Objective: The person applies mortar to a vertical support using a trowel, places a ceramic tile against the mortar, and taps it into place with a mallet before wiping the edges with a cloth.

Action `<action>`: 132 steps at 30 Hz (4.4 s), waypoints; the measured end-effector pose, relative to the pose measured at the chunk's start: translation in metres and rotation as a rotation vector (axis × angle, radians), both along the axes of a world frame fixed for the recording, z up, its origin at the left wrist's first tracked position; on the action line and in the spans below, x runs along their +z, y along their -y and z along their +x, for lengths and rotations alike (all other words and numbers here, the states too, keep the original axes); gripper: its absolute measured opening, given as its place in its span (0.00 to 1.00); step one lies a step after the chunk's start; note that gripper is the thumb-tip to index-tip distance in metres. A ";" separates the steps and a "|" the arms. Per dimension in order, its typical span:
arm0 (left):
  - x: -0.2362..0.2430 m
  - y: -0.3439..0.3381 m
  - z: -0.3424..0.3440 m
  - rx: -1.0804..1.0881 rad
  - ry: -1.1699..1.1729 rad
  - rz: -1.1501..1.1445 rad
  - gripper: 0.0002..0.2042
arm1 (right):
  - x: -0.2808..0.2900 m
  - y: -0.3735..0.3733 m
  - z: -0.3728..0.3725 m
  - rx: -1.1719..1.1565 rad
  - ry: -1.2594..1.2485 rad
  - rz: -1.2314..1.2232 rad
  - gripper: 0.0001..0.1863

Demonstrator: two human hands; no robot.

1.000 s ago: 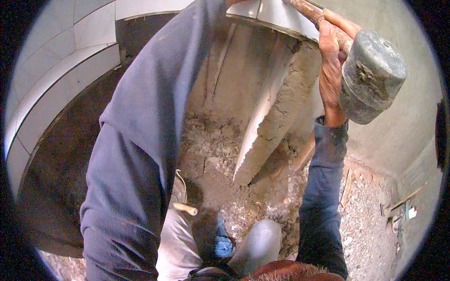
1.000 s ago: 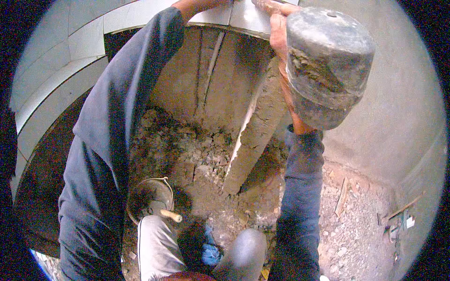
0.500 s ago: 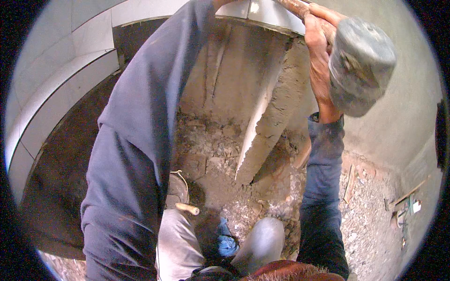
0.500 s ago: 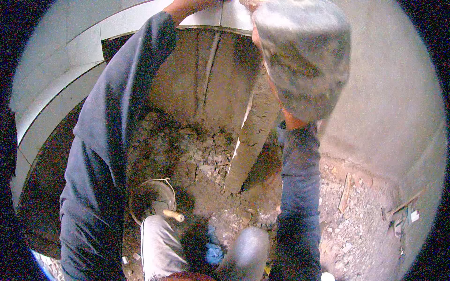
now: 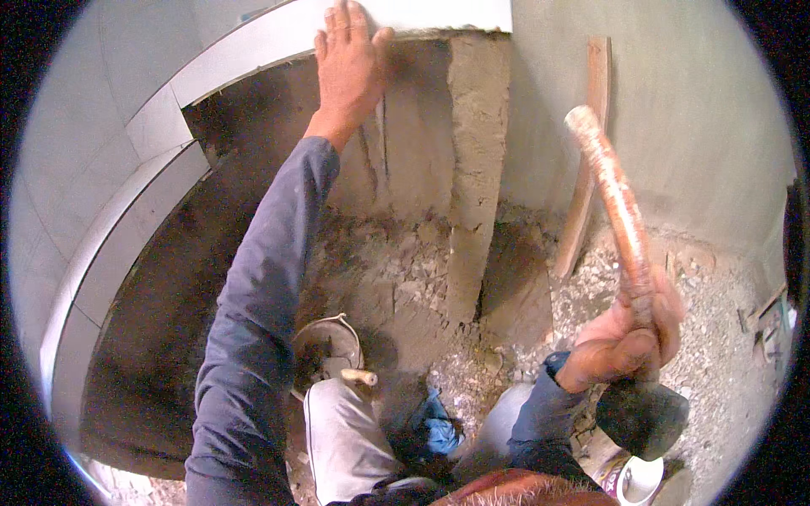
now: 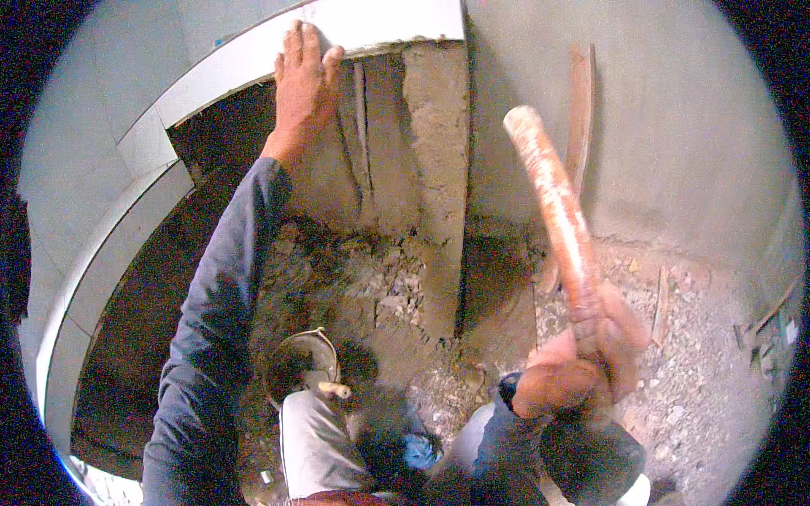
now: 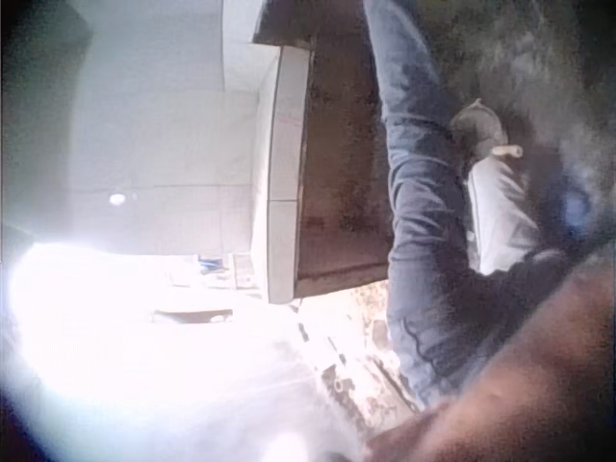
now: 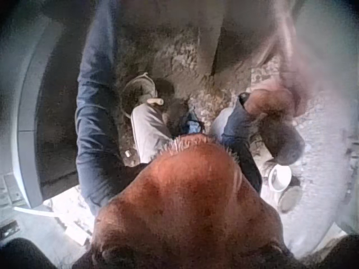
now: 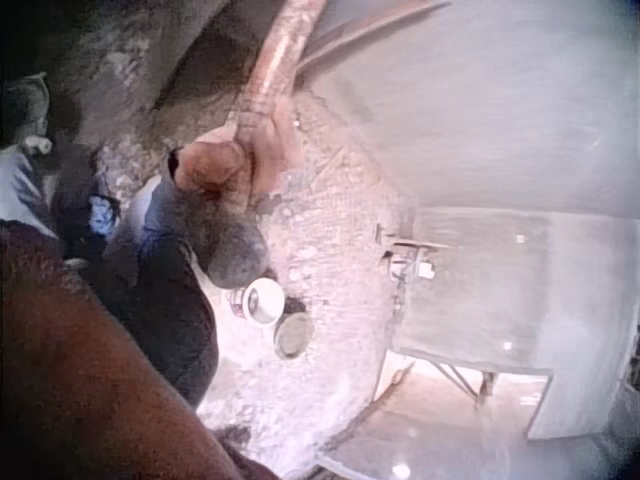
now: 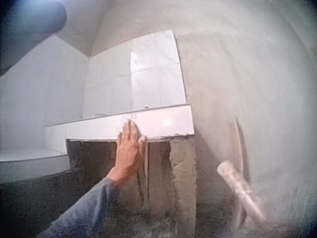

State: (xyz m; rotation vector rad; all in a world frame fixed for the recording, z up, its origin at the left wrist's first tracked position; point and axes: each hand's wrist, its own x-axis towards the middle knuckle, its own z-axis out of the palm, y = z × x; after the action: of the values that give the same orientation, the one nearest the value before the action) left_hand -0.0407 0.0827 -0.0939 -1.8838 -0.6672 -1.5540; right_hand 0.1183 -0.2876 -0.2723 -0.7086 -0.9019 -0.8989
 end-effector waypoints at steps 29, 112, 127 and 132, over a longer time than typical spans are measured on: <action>-0.174 0.112 -0.081 -0.076 -0.193 -0.457 0.24 | -0.177 0.106 0.132 0.165 -0.758 -0.921 0.17; -0.479 0.280 -0.160 -0.269 -0.847 -1.783 0.21 | 0.274 -0.152 -0.115 -0.937 0.975 -0.854 0.10; -0.492 0.278 -0.162 -0.229 -0.829 -1.739 0.22 | 0.261 -0.119 -0.075 -1.208 0.895 -0.932 0.10; -0.497 0.278 -0.165 -0.234 -0.810 -1.741 0.23 | 0.250 -0.113 -0.056 -1.310 0.905 -0.890 0.11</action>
State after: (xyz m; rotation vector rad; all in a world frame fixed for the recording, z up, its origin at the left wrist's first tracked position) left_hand -0.2052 -0.1954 -0.5911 -3.4351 -1.6209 0.2764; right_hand 0.0627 -0.1745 -0.0220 -1.8294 -1.7016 -2.1061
